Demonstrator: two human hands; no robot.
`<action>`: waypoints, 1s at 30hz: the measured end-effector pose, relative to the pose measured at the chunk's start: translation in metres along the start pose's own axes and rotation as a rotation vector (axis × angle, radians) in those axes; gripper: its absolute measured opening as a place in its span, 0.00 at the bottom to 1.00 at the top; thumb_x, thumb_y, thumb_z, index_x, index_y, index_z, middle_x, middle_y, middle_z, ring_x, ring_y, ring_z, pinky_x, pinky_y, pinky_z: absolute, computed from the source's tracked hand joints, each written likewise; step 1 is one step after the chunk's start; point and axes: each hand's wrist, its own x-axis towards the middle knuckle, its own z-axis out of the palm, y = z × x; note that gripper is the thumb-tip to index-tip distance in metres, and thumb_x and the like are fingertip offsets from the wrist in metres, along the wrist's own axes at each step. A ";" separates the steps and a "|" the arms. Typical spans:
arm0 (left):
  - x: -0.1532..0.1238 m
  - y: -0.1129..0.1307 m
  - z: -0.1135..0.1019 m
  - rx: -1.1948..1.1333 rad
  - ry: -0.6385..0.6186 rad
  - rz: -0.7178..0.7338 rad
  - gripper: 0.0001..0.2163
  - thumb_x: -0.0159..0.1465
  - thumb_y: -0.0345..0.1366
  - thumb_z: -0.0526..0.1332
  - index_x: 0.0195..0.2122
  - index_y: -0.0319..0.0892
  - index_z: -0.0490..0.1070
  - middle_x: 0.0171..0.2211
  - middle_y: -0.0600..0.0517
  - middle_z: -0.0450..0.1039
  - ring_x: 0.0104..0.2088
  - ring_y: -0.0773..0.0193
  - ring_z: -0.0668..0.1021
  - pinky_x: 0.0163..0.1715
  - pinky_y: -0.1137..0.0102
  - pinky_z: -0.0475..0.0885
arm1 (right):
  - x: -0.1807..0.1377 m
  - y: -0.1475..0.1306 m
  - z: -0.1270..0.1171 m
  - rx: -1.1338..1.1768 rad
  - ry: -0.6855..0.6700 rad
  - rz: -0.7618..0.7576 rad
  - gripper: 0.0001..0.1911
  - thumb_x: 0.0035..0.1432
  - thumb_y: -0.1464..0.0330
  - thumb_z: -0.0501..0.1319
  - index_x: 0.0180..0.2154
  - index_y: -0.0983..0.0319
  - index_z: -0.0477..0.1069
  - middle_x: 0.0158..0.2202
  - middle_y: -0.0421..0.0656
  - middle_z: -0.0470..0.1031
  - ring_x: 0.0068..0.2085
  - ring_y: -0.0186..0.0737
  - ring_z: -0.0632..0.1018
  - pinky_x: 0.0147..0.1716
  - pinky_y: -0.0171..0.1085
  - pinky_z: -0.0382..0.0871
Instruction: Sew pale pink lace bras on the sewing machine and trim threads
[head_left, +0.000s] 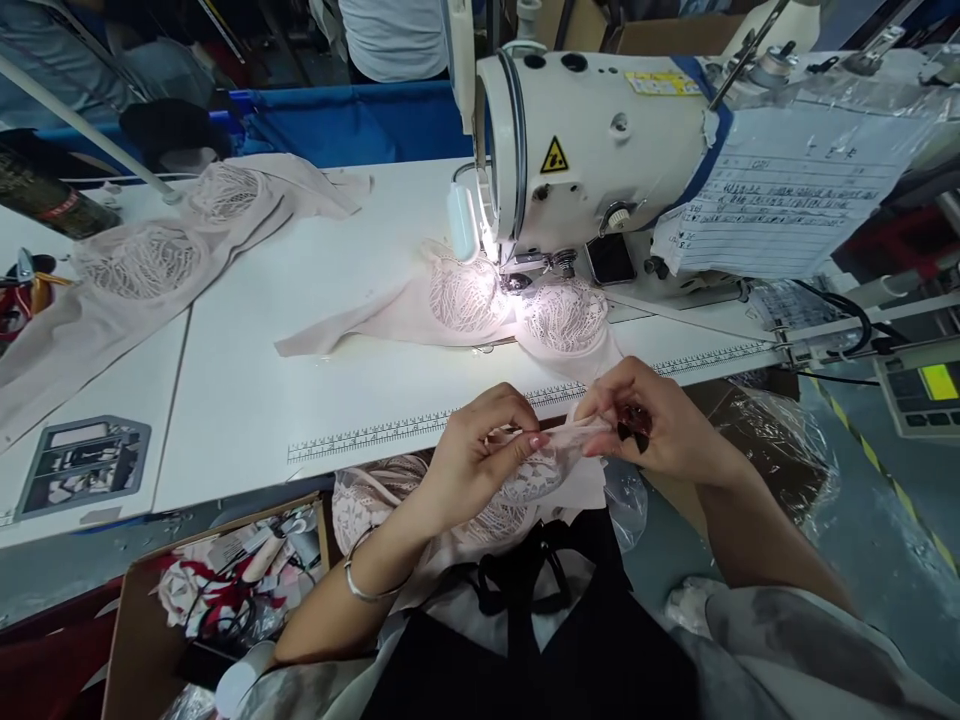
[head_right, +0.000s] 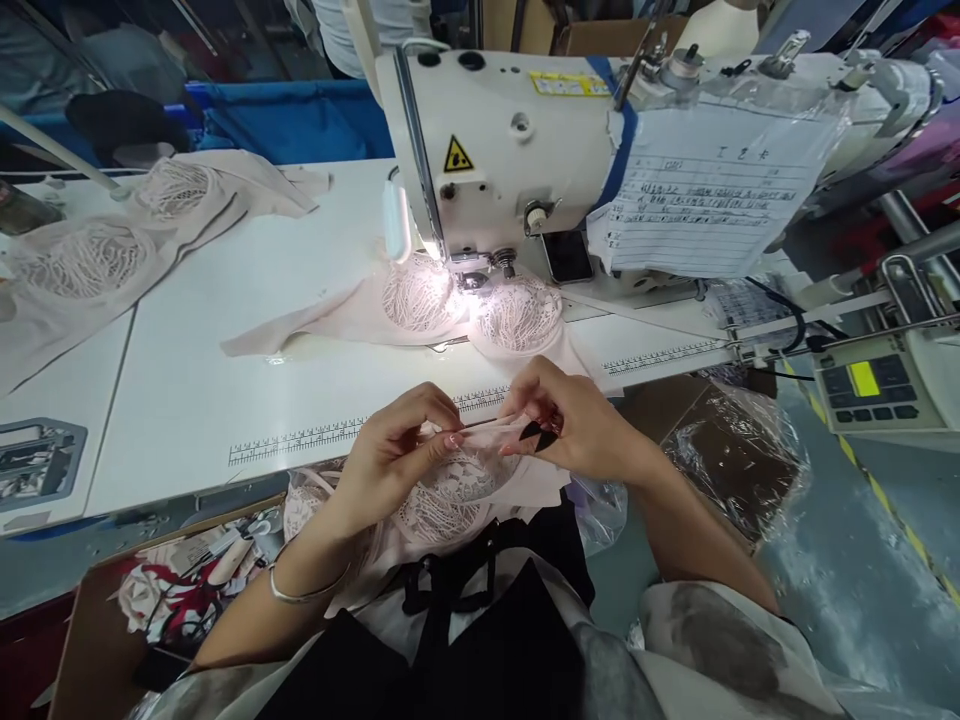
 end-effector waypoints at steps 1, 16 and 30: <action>0.000 0.000 -0.001 -0.008 0.002 -0.007 0.07 0.68 0.28 0.63 0.32 0.41 0.72 0.31 0.52 0.72 0.34 0.65 0.74 0.36 0.71 0.70 | -0.001 0.003 -0.003 -0.004 -0.006 -0.008 0.16 0.58 0.58 0.71 0.37 0.57 0.66 0.28 0.35 0.70 0.22 0.29 0.63 0.21 0.32 0.57; 0.001 0.006 0.002 -0.106 -0.010 -0.171 0.08 0.67 0.29 0.62 0.30 0.41 0.69 0.37 0.47 0.79 0.38 0.65 0.79 0.34 0.74 0.72 | 0.000 0.000 -0.004 0.077 0.118 -0.007 0.08 0.64 0.66 0.64 0.32 0.60 0.71 0.33 0.43 0.79 0.22 0.29 0.69 0.21 0.32 0.62; 0.008 0.016 0.003 -0.080 -0.019 -0.295 0.10 0.62 0.28 0.61 0.24 0.41 0.64 0.34 0.48 0.79 0.34 0.66 0.79 0.32 0.75 0.73 | -0.001 -0.007 -0.001 0.148 0.159 0.036 0.09 0.61 0.70 0.65 0.30 0.59 0.66 0.32 0.40 0.76 0.22 0.28 0.68 0.20 0.31 0.63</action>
